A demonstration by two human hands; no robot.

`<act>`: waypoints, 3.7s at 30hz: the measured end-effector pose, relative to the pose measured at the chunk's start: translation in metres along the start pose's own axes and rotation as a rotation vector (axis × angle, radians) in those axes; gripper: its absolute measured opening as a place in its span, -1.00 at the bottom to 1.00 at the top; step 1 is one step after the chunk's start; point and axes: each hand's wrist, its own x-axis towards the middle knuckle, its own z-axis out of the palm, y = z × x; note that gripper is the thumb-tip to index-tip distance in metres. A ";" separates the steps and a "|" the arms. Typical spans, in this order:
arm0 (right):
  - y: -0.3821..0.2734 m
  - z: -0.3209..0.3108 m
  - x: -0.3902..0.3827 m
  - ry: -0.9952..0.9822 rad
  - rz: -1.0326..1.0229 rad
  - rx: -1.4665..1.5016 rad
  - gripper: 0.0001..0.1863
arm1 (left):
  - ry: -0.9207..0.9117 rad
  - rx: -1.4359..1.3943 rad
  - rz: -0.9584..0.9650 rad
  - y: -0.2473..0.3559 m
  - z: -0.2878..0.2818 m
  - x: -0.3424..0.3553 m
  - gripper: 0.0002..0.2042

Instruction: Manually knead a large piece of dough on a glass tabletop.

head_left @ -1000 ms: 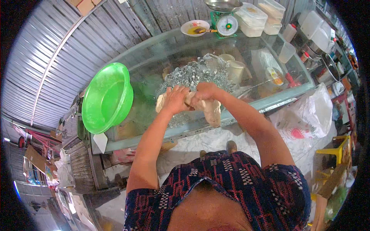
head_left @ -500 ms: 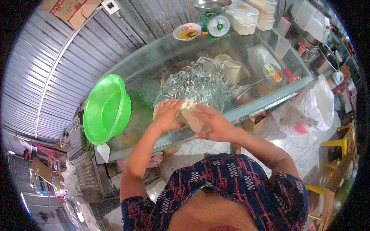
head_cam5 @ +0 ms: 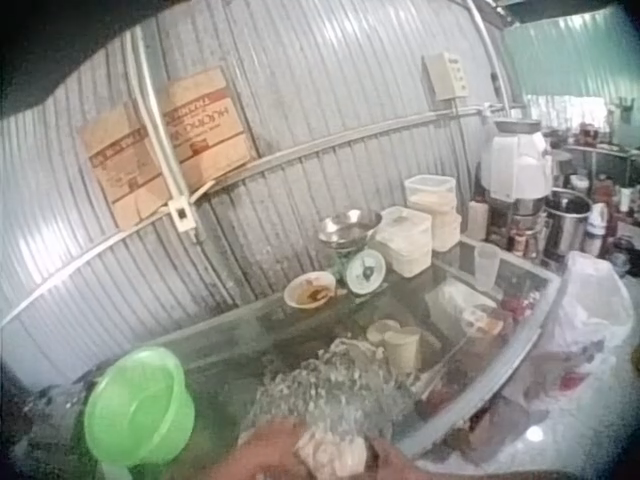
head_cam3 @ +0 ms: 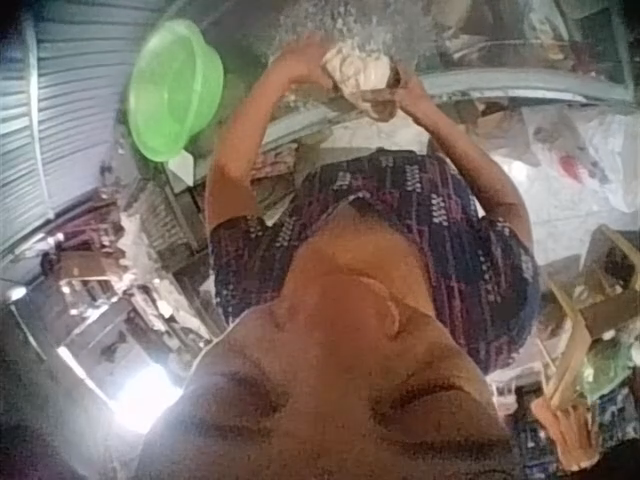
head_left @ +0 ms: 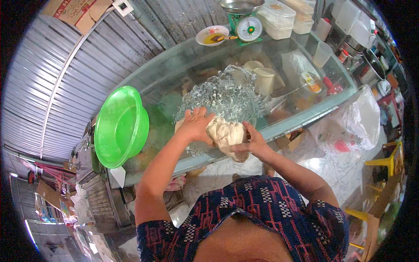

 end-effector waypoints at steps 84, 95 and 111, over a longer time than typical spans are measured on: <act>-0.128 0.030 0.117 -0.490 -0.627 -0.944 -0.67 | 0.528 -1.606 -0.471 -0.059 0.078 -0.058 -0.39; -0.021 0.045 0.173 -0.431 -0.771 -0.808 -0.65 | 0.399 -1.466 -0.673 -0.069 0.089 -0.035 -0.15; -0.007 0.044 0.096 -0.314 -0.362 -0.607 -0.61 | 0.588 -1.458 -0.679 -0.065 0.113 -0.020 -0.18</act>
